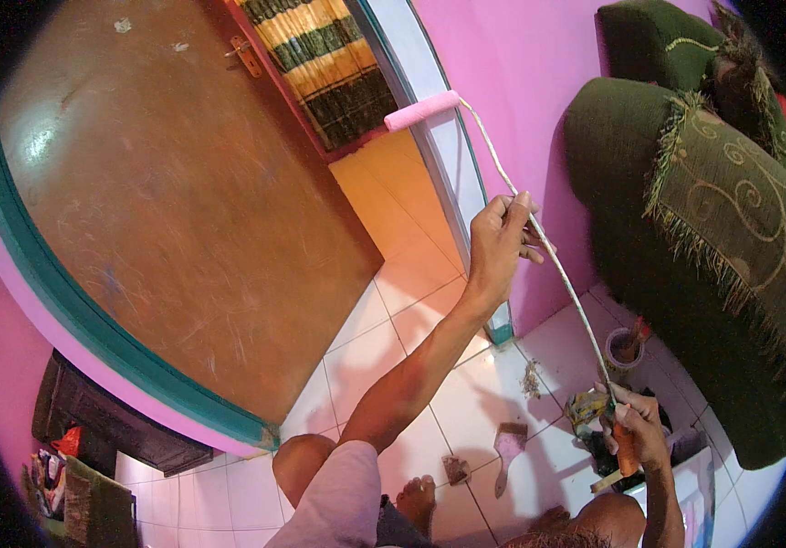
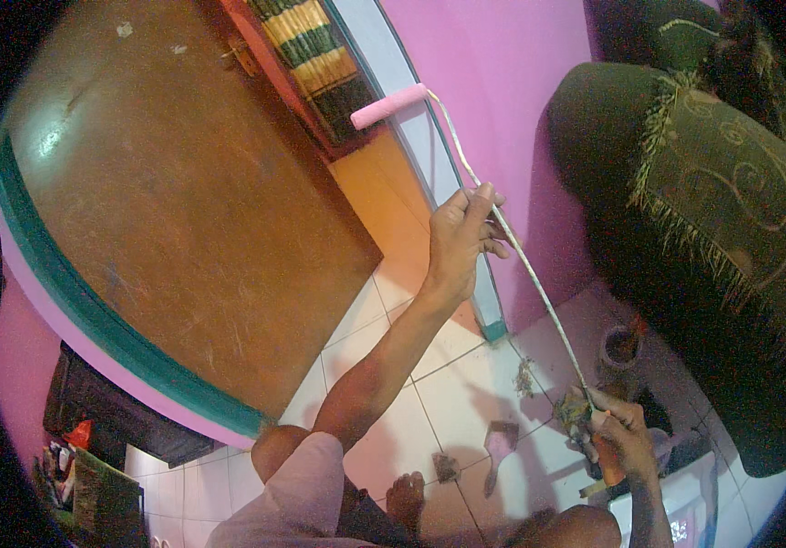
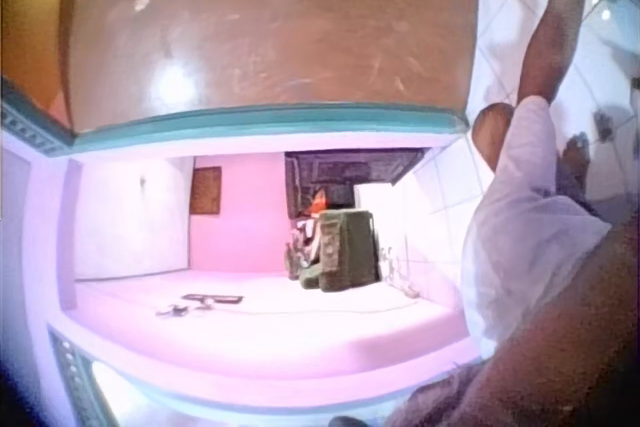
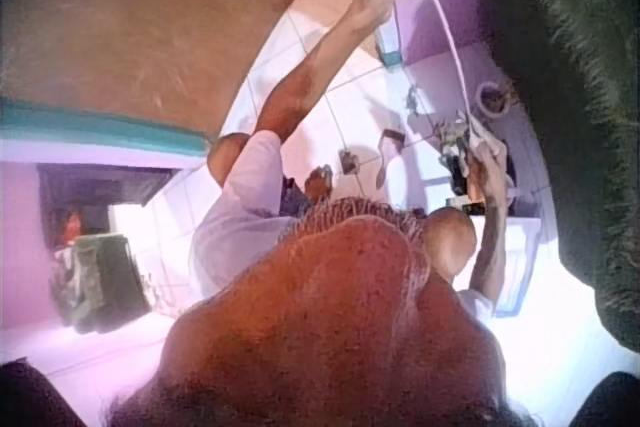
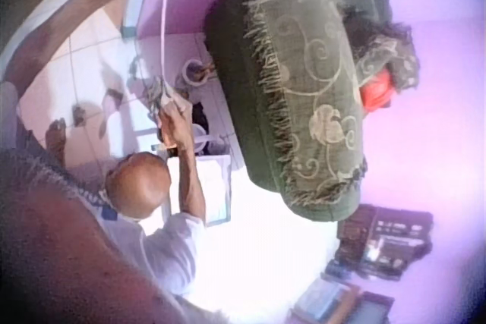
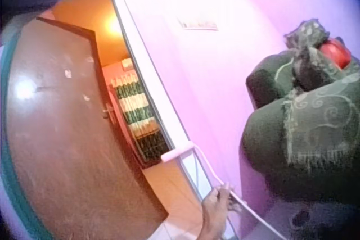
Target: The person paints a door frame white using a paint roller attached to a long handle. They work on both the upper and lower sections of the frame, occasionally dipping the roller into a paint container on the floor.
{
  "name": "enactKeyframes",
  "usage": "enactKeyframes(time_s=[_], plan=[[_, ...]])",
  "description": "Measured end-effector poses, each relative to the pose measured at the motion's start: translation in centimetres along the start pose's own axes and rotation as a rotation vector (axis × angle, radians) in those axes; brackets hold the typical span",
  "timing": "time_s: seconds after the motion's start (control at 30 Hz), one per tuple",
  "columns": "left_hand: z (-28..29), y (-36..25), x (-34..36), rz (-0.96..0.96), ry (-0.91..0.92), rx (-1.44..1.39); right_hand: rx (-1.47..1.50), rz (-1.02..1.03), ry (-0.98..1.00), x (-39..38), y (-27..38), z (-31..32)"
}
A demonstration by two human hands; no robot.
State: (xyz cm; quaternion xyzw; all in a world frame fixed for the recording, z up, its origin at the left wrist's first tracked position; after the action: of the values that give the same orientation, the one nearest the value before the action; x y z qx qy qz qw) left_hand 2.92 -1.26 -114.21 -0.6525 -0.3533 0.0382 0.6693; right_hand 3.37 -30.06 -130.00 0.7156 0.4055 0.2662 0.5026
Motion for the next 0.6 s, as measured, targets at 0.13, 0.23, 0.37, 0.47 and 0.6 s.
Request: enactKeyframes(time_s=[0.13,0.23,0.37,0.47,0.6], plan=[[-0.4,-2.2,1.0,-0.045,0.026,-0.01,-0.031,0.071,0.025,1.0,1.4,-0.5],[-0.3,-3.4,2.2,-0.063,0.014,0.014,-0.026,0.105,0.044,1.8,2.3,-1.4],[0.1,-5.1,3.5,-0.1,0.007,0.028,-0.059,0.174,0.072,3.0,3.3,-2.2],[0.3,-6.3,4.5,-0.122,-0.01,0.057,-0.105,0.178,0.06,3.8,4.1,-2.8],[0.5,-8.1,5.8,-0.166,-0.008,0.071,-0.129,0.198,0.074,5.0,4.8,-3.4]])
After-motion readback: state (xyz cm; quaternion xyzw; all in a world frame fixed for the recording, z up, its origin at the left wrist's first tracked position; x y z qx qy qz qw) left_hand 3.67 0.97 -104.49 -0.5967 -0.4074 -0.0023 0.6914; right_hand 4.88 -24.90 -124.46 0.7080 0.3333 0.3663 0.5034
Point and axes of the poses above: each hand's wrist, its own x-axis towards the middle knuckle, its own z-axis out of the back of the hand, y = z × x, the point moved 6 cm from there along x, towards the middle knuckle, and after that the axes turned 1 degree about x, right-handed, at the moved point
